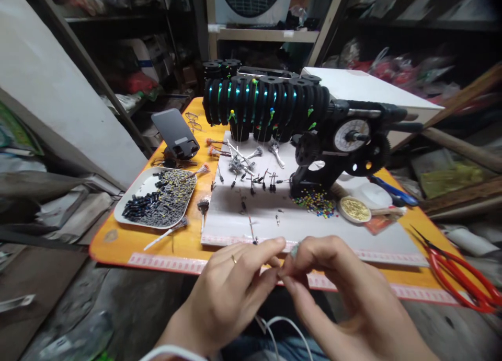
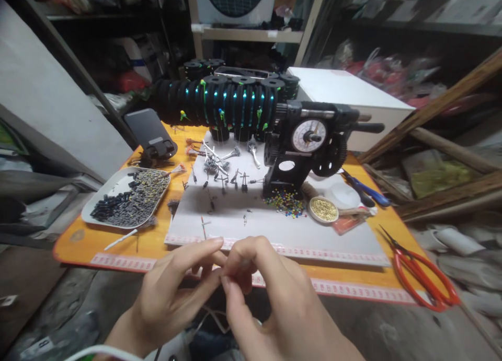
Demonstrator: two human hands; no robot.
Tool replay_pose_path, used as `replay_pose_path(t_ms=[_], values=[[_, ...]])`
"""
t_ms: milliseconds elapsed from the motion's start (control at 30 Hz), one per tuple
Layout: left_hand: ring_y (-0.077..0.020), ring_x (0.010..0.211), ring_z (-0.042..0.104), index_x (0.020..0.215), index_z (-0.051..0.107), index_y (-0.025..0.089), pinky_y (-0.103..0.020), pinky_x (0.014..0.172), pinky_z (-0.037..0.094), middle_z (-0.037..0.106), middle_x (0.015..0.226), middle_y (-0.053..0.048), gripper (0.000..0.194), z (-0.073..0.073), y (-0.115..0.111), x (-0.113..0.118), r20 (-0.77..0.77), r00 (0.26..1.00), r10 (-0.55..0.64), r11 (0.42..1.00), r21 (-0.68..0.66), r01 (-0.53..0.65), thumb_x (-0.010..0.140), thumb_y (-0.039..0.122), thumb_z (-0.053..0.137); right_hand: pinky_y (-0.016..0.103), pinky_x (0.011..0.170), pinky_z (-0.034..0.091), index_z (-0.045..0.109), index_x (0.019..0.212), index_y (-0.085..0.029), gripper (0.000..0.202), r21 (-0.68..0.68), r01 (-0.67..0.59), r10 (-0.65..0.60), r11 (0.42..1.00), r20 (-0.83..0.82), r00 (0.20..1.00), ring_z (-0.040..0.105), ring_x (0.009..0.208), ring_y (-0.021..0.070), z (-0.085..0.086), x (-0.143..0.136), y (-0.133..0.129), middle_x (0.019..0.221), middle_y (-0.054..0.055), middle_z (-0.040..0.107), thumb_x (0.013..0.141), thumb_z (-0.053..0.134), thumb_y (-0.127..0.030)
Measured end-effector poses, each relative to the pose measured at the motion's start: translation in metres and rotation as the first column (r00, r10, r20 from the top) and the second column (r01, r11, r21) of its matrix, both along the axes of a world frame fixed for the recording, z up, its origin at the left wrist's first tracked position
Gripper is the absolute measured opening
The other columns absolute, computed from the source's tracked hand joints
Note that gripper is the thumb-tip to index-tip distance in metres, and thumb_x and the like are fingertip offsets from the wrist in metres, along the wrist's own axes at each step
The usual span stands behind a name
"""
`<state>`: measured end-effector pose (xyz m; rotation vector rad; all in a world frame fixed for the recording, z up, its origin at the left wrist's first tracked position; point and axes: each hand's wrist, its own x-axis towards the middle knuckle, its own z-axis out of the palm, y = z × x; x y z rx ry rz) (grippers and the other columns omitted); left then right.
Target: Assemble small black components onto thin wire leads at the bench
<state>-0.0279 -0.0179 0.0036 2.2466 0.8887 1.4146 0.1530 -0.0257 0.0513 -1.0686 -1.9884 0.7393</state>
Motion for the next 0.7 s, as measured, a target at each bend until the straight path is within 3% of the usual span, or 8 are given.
replay_pose_path(t_ms=[100,200,333,433,500,567,700], values=[[-0.0178,0.082,0.075,0.12,0.062,0.012,-0.026,0.072,0.059,0.08,0.095,-0.011,0.025,0.009,0.006,-0.009,-0.058,0.995,-0.075,0.997,0.027,0.077,0.096,0.01,0.058,0.016,0.065,0.053,0.049,0.096,-0.025,0.024,-0.006,-0.043,0.044,0.999,0.058,0.997,0.064,0.072,0.0084,0.006,0.004,0.005,0.082,-0.004,0.061,0.087,0.05,-0.003],[-0.0185,0.085,0.075,0.109,0.068,0.011,-0.027,0.074,0.059,0.079,0.096,-0.012,0.017,0.013,0.006,-0.015,-0.106,0.991,-0.087,0.994,0.062,0.094,0.097,0.011,0.056,0.016,0.065,0.053,0.05,0.097,-0.025,0.025,-0.015,-0.059,0.06,0.998,0.052,0.997,0.064,0.072,0.0083,0.005,0.004,0.008,0.081,-0.005,0.062,0.087,0.051,-0.002],[-0.0144,0.078,0.073,0.097,0.067,0.013,-0.021,0.074,0.057,0.076,0.083,-0.007,0.014,0.014,-0.002,-0.013,0.004,1.0,0.008,1.0,-0.026,-0.008,0.093,0.003,0.058,0.016,0.076,0.057,0.054,0.103,-0.026,0.027,-0.013,0.016,-0.018,1.0,-0.211,0.977,0.067,0.086,0.01,-0.009,-0.006,0.007,0.092,-0.002,0.064,0.088,0.058,-0.004],[-0.0091,0.064,0.066,0.092,0.065,0.017,-0.016,0.06,0.053,0.07,0.077,-0.001,0.016,0.013,-0.011,-0.009,0.102,0.99,0.097,0.978,-0.193,-0.076,0.09,0.001,0.06,0.017,0.084,0.058,0.057,0.104,-0.023,0.034,0.125,0.027,0.022,0.992,-0.378,0.925,0.067,0.094,0.011,-0.018,-0.012,0.004,0.095,0.0,0.066,0.085,0.055,0.005],[-0.0063,0.053,0.059,0.09,0.064,0.019,-0.015,0.051,0.048,0.065,0.073,0.003,0.017,0.012,-0.016,-0.009,0.132,0.981,0.143,0.954,-0.28,-0.102,0.091,0.002,0.06,0.02,0.085,0.058,0.061,0.106,-0.018,0.037,0.295,-0.01,0.103,0.955,-0.3,0.949,0.067,0.095,0.0127,-0.02,-0.013,0.004,0.098,0.004,0.068,0.084,0.054,0.01],[-0.0052,0.049,0.054,0.089,0.063,0.021,-0.016,0.048,0.045,0.061,0.071,0.005,0.018,0.012,-0.019,-0.009,0.171,0.97,0.172,0.934,-0.342,-0.105,0.092,0.004,0.058,0.024,0.088,0.058,0.064,0.107,-0.011,0.03,0.448,-0.087,0.155,0.89,-0.118,0.981,0.067,0.098,0.016,-0.018,-0.011,0.005,0.099,0.009,0.07,0.087,0.053,0.009],[-0.0055,0.048,0.054,0.086,0.062,0.022,-0.017,0.049,0.044,0.059,0.068,0.006,0.018,0.012,-0.02,-0.013,0.18,0.965,0.192,0.904,-0.415,-0.103,0.094,0.007,0.056,0.032,0.09,0.059,0.068,0.104,-0.003,0.02,0.581,-0.206,0.136,0.788,0.162,0.977,0.068,0.103,0.023,-0.011,-0.002,0.011,0.094,0.016,0.074,0.096,0.049,-0.002]])
